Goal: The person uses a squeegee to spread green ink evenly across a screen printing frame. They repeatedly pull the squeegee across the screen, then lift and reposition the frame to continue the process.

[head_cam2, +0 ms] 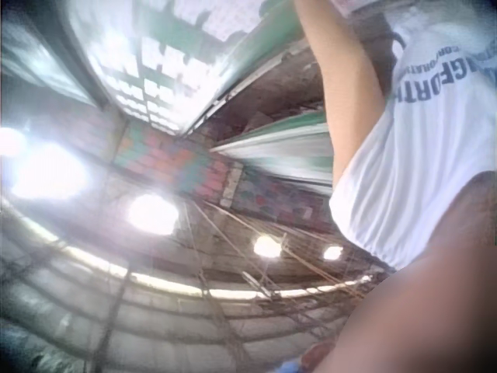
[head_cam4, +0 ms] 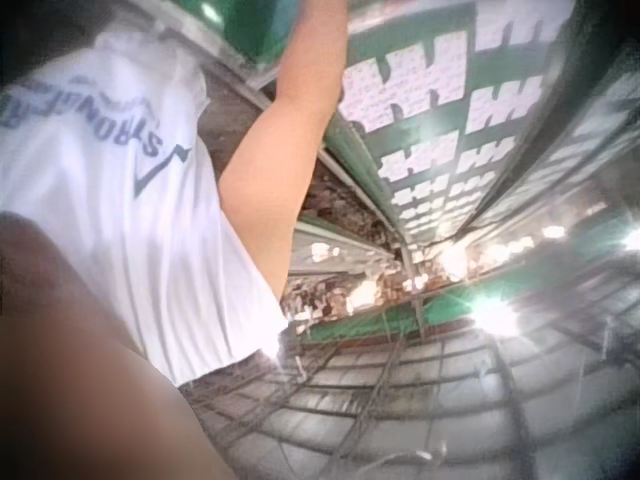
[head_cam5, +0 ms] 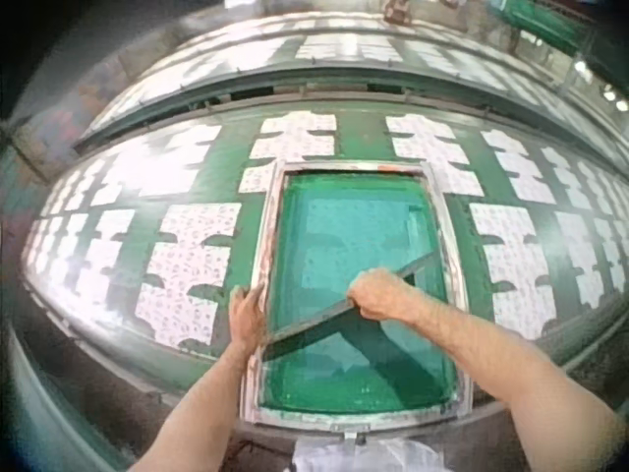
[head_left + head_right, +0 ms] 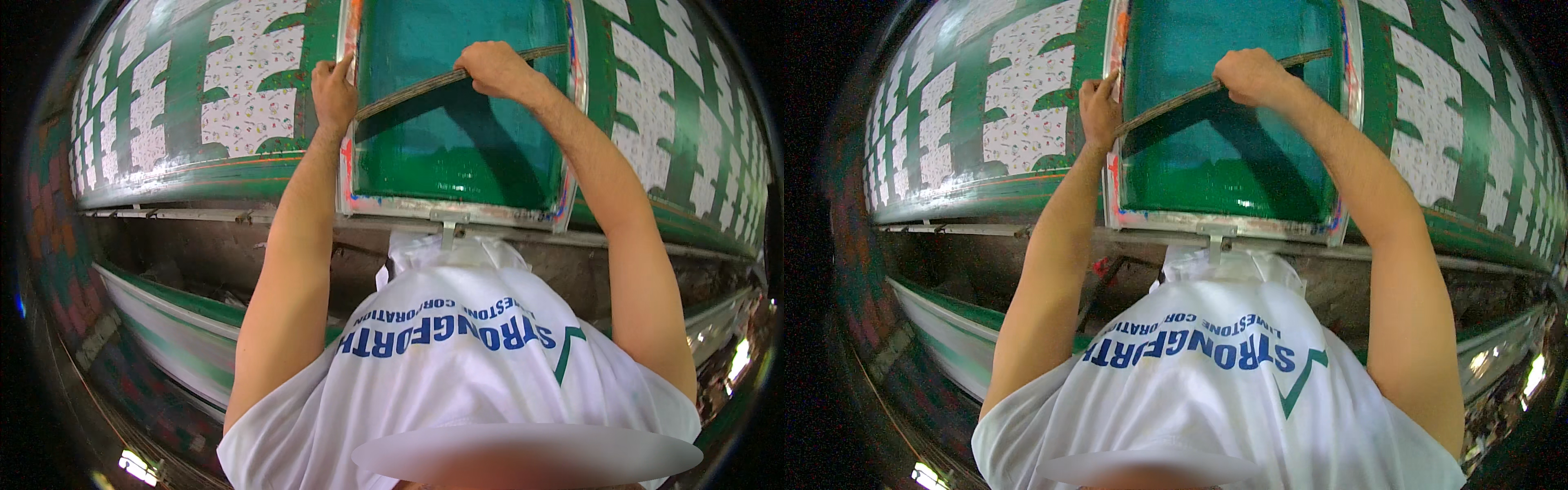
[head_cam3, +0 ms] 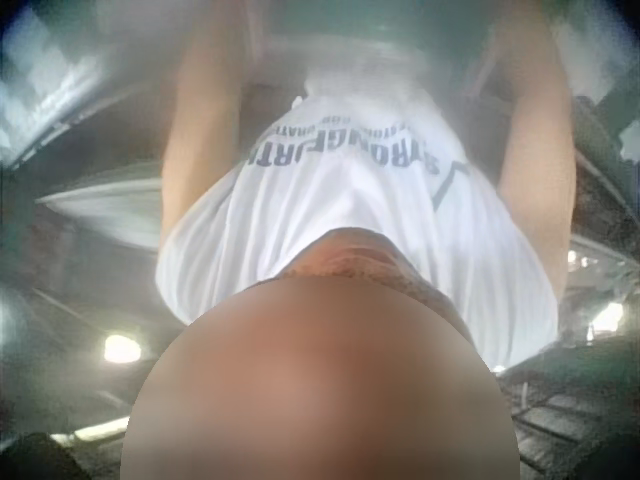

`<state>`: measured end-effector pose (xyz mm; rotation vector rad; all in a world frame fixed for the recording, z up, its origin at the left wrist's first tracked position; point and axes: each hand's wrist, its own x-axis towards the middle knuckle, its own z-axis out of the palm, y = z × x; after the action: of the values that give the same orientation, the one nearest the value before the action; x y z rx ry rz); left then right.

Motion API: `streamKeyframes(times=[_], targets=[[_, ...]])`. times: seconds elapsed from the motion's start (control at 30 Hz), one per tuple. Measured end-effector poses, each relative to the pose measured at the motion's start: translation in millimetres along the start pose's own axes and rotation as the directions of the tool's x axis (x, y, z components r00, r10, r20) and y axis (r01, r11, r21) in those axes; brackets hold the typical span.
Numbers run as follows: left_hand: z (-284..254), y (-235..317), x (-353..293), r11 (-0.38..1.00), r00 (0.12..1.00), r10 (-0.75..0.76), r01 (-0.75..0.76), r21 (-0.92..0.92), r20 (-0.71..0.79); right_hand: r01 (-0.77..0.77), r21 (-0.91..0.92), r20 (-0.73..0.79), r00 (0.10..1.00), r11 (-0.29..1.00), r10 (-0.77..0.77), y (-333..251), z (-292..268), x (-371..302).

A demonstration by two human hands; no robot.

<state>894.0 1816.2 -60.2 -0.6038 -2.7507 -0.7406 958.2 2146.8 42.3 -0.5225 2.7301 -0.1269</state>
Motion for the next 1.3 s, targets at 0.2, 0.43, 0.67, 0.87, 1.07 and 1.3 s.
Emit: streamKeyframes(times=[0.2, 0.43, 0.67, 0.87, 1.07, 1.3], targets=[[8.2, -9.9, -3.0, 0.990, 0.989, 0.131, -0.128, 0.058, -0.071, -0.221, 0.111, -0.096, 0.968, 0.969, 0.231, -88.7, 40.9, -96.3], [16.5, -18.8, 1.2, 0.983, 0.979, 0.180, -0.175, 0.056, -0.097, -0.410, 0.274, -0.204, 0.859, 0.870, 0.469, -178.5, 76.6, -158.9], [17.0, -10.3, 1.8, 0.992, 0.988, 0.121, -0.117, 0.046, -0.093, -0.351, 0.248, -0.185, 0.898, 0.903, 0.400, -158.9, 68.9, -156.7], [7.5, -1.6, -1.2, 0.997, 0.997, 0.062, -0.060, 0.052, -0.035, -0.371, 0.269, -0.109, 0.905, 0.889, 0.411, -163.7, 55.1, -167.0], [12.8, -1.9, -0.9, 0.964, 0.940, 0.242, -0.204, 0.171, -0.241, -0.365, 0.231, 0.028, 0.929, 0.902, 0.368, -180.0, 65.9, -185.2], [10.2, -8.4, 4.8, 0.986, 0.986, 0.148, -0.142, 0.085, -0.077, -0.171, 0.358, -0.274, 0.921, 0.918, 0.278, -197.8, 104.9, -217.8]])
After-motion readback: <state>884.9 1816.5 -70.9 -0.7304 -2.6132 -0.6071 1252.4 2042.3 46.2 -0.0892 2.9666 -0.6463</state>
